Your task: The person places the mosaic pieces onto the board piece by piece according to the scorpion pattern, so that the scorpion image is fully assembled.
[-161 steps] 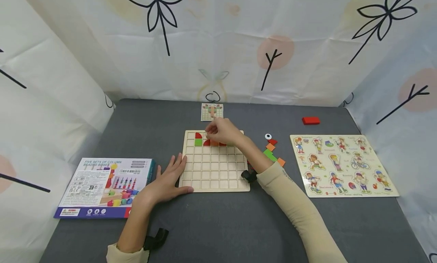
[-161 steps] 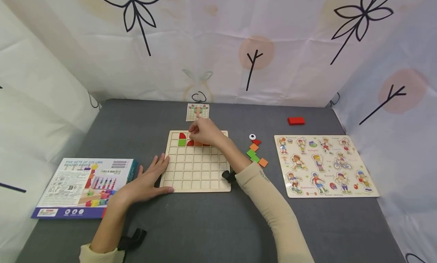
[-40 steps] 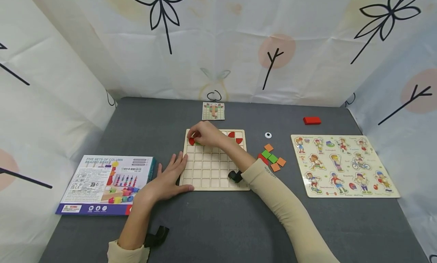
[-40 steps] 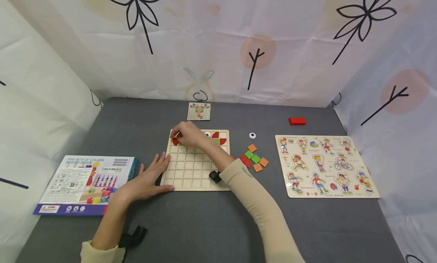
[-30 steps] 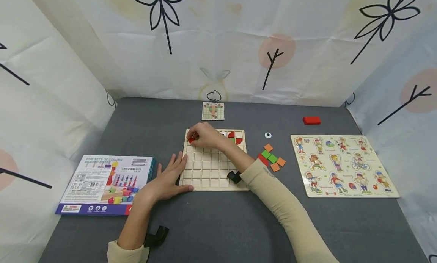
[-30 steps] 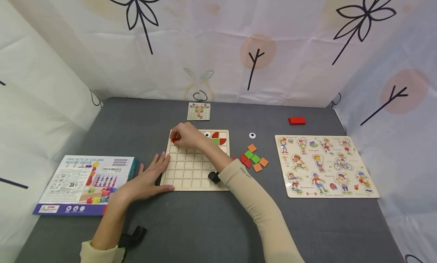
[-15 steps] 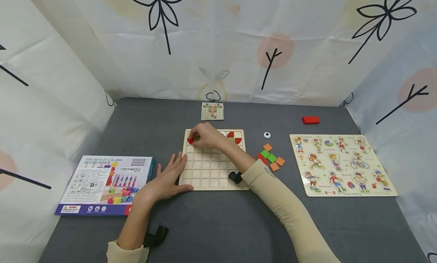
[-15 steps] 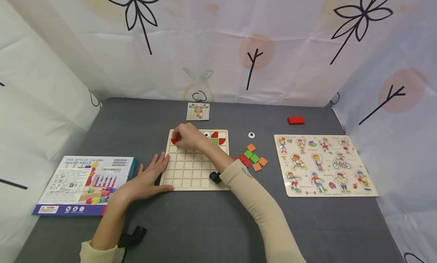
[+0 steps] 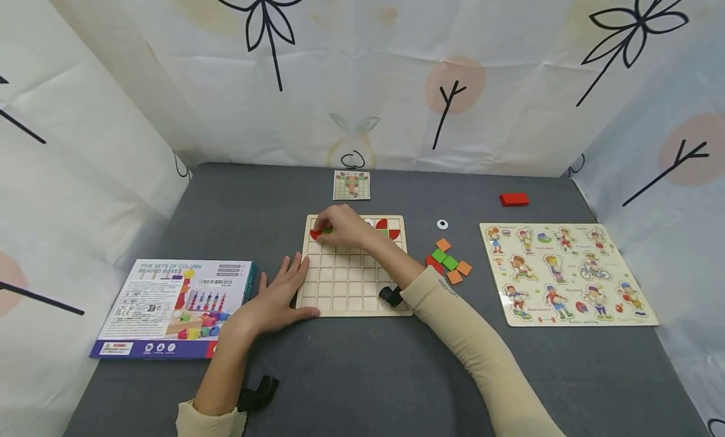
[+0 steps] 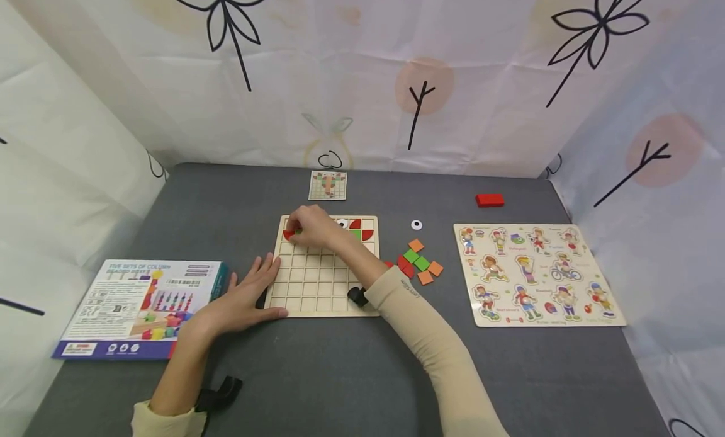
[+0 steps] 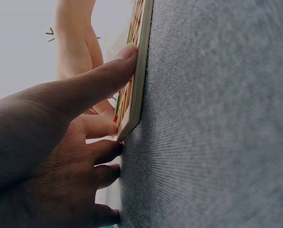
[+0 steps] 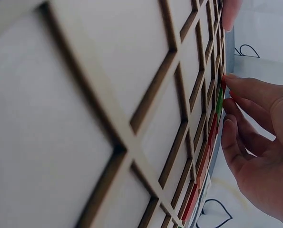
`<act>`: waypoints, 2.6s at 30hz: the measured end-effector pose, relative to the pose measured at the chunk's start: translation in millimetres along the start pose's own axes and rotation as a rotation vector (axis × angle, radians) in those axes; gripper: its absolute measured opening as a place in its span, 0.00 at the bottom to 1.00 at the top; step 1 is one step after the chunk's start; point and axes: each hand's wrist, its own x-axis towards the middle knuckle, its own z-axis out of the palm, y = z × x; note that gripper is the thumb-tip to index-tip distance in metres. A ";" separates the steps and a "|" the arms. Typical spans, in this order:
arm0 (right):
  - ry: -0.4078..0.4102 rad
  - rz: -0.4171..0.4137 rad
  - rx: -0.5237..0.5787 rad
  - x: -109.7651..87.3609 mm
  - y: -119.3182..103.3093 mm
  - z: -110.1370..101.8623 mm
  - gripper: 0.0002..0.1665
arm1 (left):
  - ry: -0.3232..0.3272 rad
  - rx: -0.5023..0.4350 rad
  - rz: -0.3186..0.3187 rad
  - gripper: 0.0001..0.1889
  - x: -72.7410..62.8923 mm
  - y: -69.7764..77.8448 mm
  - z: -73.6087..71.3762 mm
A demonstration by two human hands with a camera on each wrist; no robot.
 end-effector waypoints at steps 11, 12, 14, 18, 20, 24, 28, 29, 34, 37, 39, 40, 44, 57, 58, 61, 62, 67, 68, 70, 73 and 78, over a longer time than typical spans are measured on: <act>0.002 0.023 -0.002 1.2 -1.1 0.9 0.12 | 0.015 -0.008 0.006 0.59 -0.9 -0.1 1.3; 0.002 0.023 -0.005 0.4 -1.3 0.2 0.12 | 0.014 -0.006 0.003 0.59 -0.6 -0.4 1.3; 0.006 0.022 -0.003 -1.2 -1.0 -1.5 0.12 | 0.011 -0.003 0.000 0.59 0.0 -0.6 1.1; 0.019 0.019 0.012 -8.5 1.5 -7.1 0.11 | 0.006 -0.005 -0.001 0.59 -0.5 0.8 0.1; 0.029 0.015 0.024 -14.5 4.2 -10.8 0.11 | 0.022 -0.013 0.017 0.59 0.5 -3.5 2.7; 0.045 0.014 0.036 -30.7 10.8 -19.5 0.12 | 0.045 -0.023 0.044 0.62 2.6 -12.4 7.6; 0.060 0.022 0.063 -50.0 19.0 -29.0 0.13 | 0.056 0.009 0.038 0.62 5.6 -18.4 11.5; 0.064 0.022 0.072 -55.0 21.2 -31.5 0.13 | 0.059 0.020 0.031 0.62 6.3 -19.1 12.3; 0.083 0.027 0.090 -80.3 34.1 -43.6 0.14 | 0.041 -0.016 0.016 0.61 2.0 -9.4 6.4; 0.086 0.048 0.089 -96.7 41.3 -52.0 0.15 | 0.027 -0.037 0.017 0.61 -0.9 -3.8 2.4; 0.093 0.063 0.088 -108.5 45.7 -57.6 0.16 | 0.026 -0.032 0.008 0.60 -0.2 -3.9 2.9; 0.093 0.072 0.086 -114.7 48.0 -60.4 0.16 | 0.028 -0.025 0.007 0.61 0.8 -5.4 4.0; 0.093 0.103 0.066 -139.4 59.4 -70.2 0.15 | 0.045 0.015 0.007 0.62 6.5 -13.7 10.1; 0.062 0.193 -0.030 -197.4 90.5 -79.6 0.14 | 0.035 -0.025 0.024 0.61 3.1 -8.9 5.5; 0.060 0.198 -0.033 -199.6 91.4 -80.0 0.14 | 0.046 -0.026 0.035 0.62 3.7 -11.8 7.1; 0.060 0.189 -0.029 -203.4 93.3 -80.6 0.14 | 0.055 -0.026 0.047 0.63 4.3 -15.5 8.6; 0.066 0.185 -0.030 -204.0 94.6 -80.5 0.14 | 0.060 -0.018 0.043 0.63 4.4 -15.6 9.0; 0.087 0.161 -0.051 -205.3 99.5 -80.2 0.15 | 0.028 -0.023 0.009 0.61 1.1 -4.6 3.1; 0.087 0.168 -0.054 -205.4 100.9 -80.1 0.15 | 0.024 -0.015 -0.001 0.61 1.0 -2.7 2.3; 0.082 0.182 -0.058 -205.4 102.3 -79.7 0.16 | 0.009 -0.004 -0.012 0.60 0.4 1.2 0.1; 0.081 0.209 -0.063 -205.0 103.5 -79.3 0.17 | 0.005 0.013 -0.024 0.59 0.1 3.0 -0.8; 0.092 0.216 -0.082 -203.5 102.9 -78.3 0.16 | 0.019 0.004 -0.011 0.60 1.3 -2.3 2.4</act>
